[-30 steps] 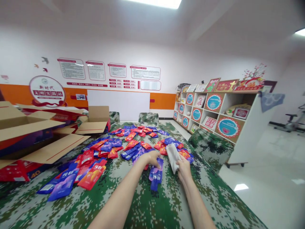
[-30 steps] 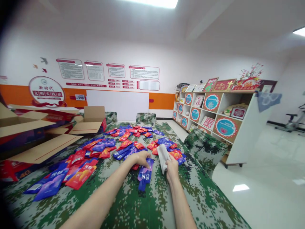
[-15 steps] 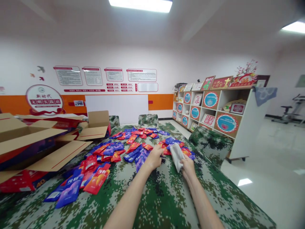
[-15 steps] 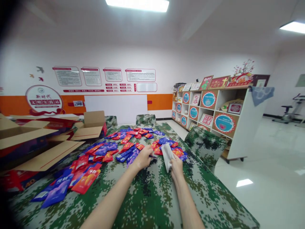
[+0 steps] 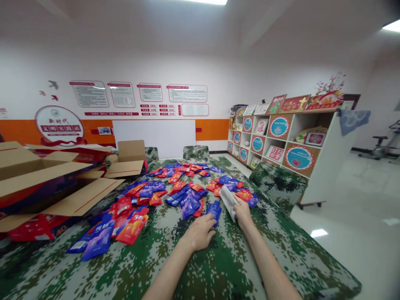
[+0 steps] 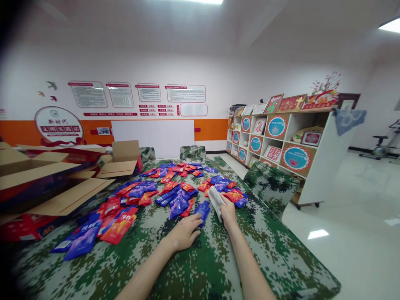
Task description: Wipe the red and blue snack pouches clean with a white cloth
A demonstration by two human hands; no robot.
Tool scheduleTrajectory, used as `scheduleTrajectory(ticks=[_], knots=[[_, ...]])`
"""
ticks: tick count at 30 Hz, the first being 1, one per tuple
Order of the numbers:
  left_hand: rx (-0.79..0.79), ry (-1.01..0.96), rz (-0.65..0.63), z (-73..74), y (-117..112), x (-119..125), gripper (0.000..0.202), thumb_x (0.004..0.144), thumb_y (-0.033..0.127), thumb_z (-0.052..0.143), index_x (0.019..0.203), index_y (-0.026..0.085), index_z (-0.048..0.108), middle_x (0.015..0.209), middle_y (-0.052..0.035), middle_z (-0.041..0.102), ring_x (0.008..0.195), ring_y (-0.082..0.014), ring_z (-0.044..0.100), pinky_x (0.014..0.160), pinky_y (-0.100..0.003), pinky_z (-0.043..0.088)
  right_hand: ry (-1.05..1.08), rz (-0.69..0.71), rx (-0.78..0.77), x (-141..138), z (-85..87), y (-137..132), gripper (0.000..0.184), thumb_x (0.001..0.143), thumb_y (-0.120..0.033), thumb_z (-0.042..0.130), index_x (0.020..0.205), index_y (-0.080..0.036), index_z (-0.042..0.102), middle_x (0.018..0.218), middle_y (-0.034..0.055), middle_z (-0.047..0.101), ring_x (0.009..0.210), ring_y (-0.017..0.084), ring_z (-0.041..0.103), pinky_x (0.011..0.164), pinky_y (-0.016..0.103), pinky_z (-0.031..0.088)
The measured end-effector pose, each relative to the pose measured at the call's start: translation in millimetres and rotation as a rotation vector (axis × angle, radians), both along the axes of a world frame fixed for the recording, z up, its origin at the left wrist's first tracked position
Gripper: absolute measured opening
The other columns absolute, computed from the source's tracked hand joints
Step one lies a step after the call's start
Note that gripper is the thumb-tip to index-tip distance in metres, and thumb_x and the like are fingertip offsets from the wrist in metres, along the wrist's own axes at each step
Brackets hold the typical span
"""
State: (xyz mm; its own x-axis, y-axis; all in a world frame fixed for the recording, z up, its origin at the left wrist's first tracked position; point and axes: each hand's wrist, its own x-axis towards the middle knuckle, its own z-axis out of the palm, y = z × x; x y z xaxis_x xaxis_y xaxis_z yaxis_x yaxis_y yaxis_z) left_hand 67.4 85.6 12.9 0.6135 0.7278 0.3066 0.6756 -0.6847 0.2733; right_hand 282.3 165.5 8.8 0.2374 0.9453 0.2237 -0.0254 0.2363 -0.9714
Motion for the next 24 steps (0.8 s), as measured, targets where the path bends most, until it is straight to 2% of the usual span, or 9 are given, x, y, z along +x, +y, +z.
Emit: scheduleTrajectory(ticks=[2, 4, 8, 11, 15, 19, 24], knots=[[0.0, 0.033, -0.006, -3.4, -3.8, -5.8, 0.051, 0.086, 0.032, 0.05, 0.134, 0.023, 0.036, 0.141, -0.006, 0.035, 0.13, -0.0241, 0.028, 0.108, -0.039, 0.023, -0.236, 0.067, 0.12, -6.2, 0.1, -3.2, 0.062, 0.056, -0.011, 0.042, 0.114, -0.016, 0.063, 0.112, 0.0036, 0.065, 0.106, 0.024, 0.057, 0.091, 0.035, 0.044], [-0.011, 0.054, -0.005, -6.5, -7.5, -10.2, 0.058, 0.086, 0.035, 0.05, 0.139, 0.022, 0.028, 0.143, -0.0074, 0.031, 0.132, -0.0253, 0.025, 0.108, -0.041, 0.022, -0.51, 0.153, 0.221, -14.6, -0.7, -9.3, 0.062, 0.058, -0.008, 0.039, 0.115, -0.016, 0.063, 0.119, 0.0058, 0.061, 0.116, 0.023, 0.05, 0.102, 0.039, 0.033], [-0.027, 0.049, -0.007, -6.8, -13.4, -13.3, 0.054, 0.086, 0.036, 0.048, 0.136, 0.023, 0.032, 0.139, -0.0072, 0.037, 0.126, -0.0249, 0.034, 0.106, -0.039, 0.027, -1.001, 0.305, 0.265, -34.4, -5.1, -31.3, 0.06, 0.064, -0.006, 0.043, 0.12, -0.019, 0.059, 0.134, 0.0095, 0.048, 0.122, 0.026, 0.043, 0.104, 0.042, 0.029], [-0.027, 0.04, -0.009, -4.0, -15.4, -13.0, 0.045, 0.086, 0.035, 0.048, 0.129, 0.022, 0.042, 0.131, -0.0066, 0.045, 0.12, -0.0244, 0.04, 0.105, -0.039, 0.028, -1.219, 0.369, 0.241, -44.4, -9.3, -47.1, 0.062, 0.065, -0.006, 0.048, 0.125, -0.02, 0.054, 0.14, 0.0109, 0.039, 0.128, 0.029, 0.035, 0.105, 0.042, 0.027], [-0.025, 0.028, -0.022, -5.3, -13.6, -14.5, 0.045, 0.087, 0.036, 0.046, 0.129, 0.022, 0.041, 0.131, -0.0068, 0.045, 0.121, -0.0244, 0.04, 0.106, -0.039, 0.027, -1.319, 0.349, 0.206, -45.6, -12.9, -50.1, 0.064, 0.068, -0.005, 0.047, 0.13, -0.018, 0.048, 0.144, 0.0108, 0.033, 0.131, 0.027, 0.029, 0.107, 0.038, 0.023], [-0.04, 0.047, -0.03, -12.6, -8.2, -17.6, 0.054, 0.089, 0.038, 0.044, 0.138, 0.021, 0.031, 0.141, -0.0081, 0.035, 0.128, -0.0254, 0.033, 0.107, -0.04, 0.025, -1.305, 0.345, 0.197, -42.1, -13.1, -31.9, 0.054, 0.075, -0.013, 0.047, 0.129, -0.018, 0.049, 0.144, 0.0113, 0.032, 0.13, 0.028, 0.03, 0.106, 0.038, 0.024], [-0.044, 0.072, -0.031, -17.8, -5.0, -18.8, 0.056, 0.09, 0.039, 0.042, 0.14, 0.02, 0.027, 0.145, -0.0074, 0.03, 0.132, -0.0249, 0.026, 0.108, -0.041, 0.024, -1.259, 0.241, 0.084, -48.0, -8.7, -0.4, 0.045, 0.079, -0.014, 0.044, 0.123, -0.012, 0.055, 0.134, 0.0147, 0.044, 0.121, 0.029, 0.039, 0.102, 0.039, 0.026]])
